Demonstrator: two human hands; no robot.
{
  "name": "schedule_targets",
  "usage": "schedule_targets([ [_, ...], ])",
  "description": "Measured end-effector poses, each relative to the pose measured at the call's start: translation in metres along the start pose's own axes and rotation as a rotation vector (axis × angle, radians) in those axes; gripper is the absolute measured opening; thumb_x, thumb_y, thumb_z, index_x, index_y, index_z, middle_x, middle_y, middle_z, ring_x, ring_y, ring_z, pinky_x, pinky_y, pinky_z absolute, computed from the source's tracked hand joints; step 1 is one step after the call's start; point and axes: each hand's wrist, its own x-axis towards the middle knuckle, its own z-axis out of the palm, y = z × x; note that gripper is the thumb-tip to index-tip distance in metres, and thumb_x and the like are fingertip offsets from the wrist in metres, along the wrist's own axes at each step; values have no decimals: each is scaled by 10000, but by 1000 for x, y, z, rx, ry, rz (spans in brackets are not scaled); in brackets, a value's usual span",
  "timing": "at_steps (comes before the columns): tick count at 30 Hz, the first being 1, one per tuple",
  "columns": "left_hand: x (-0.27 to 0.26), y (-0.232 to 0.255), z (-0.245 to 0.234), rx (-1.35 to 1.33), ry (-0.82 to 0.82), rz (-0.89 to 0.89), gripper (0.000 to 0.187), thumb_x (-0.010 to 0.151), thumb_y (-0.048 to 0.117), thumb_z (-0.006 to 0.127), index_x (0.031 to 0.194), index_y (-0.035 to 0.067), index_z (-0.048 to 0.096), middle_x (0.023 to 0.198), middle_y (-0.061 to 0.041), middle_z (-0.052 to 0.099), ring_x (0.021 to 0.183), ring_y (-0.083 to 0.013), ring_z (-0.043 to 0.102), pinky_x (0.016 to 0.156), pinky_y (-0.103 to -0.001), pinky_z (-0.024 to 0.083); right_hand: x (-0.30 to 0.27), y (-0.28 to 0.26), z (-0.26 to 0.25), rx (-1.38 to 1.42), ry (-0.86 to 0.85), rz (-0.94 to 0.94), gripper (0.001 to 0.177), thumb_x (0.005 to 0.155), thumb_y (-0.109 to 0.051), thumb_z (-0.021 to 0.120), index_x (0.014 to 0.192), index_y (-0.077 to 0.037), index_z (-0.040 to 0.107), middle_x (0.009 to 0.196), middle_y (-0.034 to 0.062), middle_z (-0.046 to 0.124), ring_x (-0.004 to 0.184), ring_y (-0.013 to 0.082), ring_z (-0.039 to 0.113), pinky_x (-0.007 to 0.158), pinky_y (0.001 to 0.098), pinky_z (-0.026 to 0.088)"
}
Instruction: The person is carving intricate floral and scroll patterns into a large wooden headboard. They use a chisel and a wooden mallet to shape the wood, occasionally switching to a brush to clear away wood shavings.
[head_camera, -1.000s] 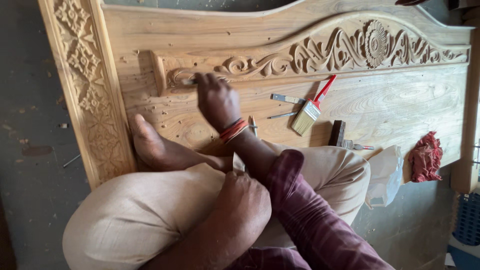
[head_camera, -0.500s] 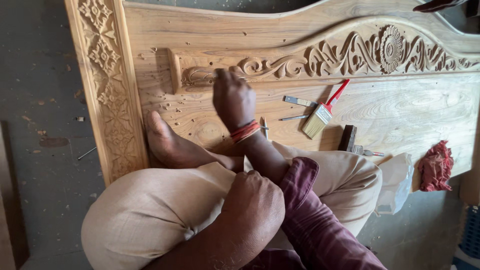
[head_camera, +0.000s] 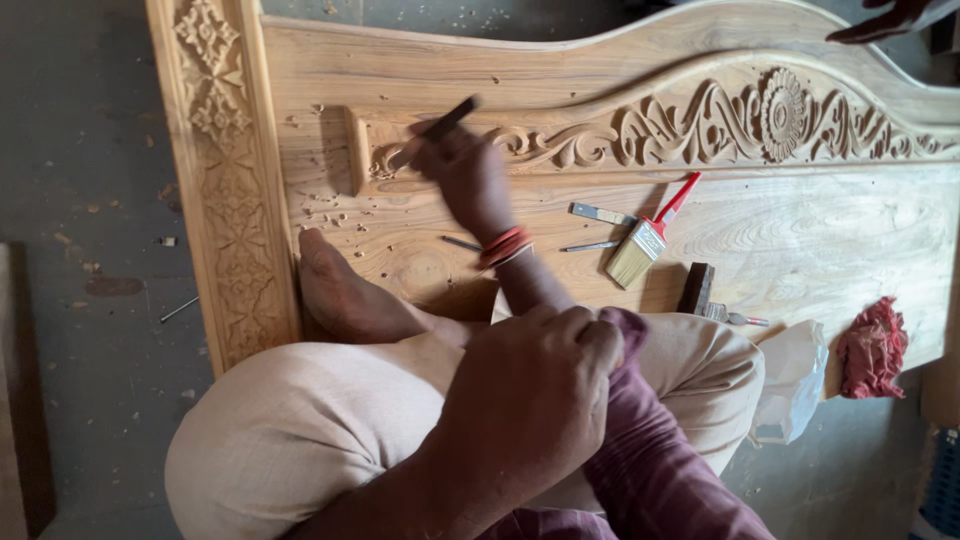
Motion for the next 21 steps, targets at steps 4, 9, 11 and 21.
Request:
schedule_targets([
  [4, 1, 2, 5, 2, -32, -20, 69, 883, 113, 646, 871, 46, 652, 812, -103, 681, 775, -274, 670, 671, -430, 526, 25, 8, -21, -43, -132, -73, 129, 1000, -150, 736, 1125, -125, 753, 995, 60, 821, 855, 144, 828, 728, 275, 640],
  [9, 0, -4, 9, 34, -28, -31, 73, 864, 105, 649, 908, 46, 659, 822, -107, 682, 773, -278, 663, 669, -426, 527, 22, -15, 9, -511, -237, -470, 81, 929, -69, 755, 1006, -96, 751, 895, 82, 792, 743, 200, 758, 632, 332, 597],
  [11, -2, -6, 11, 38, -21, -39, 62, 866, 102, 643, 896, 48, 653, 829, -110, 681, 787, -277, 667, 677, -426, 531, 17, -27, 12, -656, -366, -452, 45, 967, -31, 711, 962, -73, 727, 847, 78, 766, 705, 200, 738, 588, 339, 576],
  [21, 1, -15, 11, 88, -79, -103, 121, 812, 62, 588, 893, 47, 677, 847, -139, 705, 794, -318, 688, 691, -462, 544, 8, -39, -99, -537, -504, -201, 140, 943, -225, 705, 954, -87, 680, 797, 78, 733, 712, 281, 718, 644, 450, 551],
])
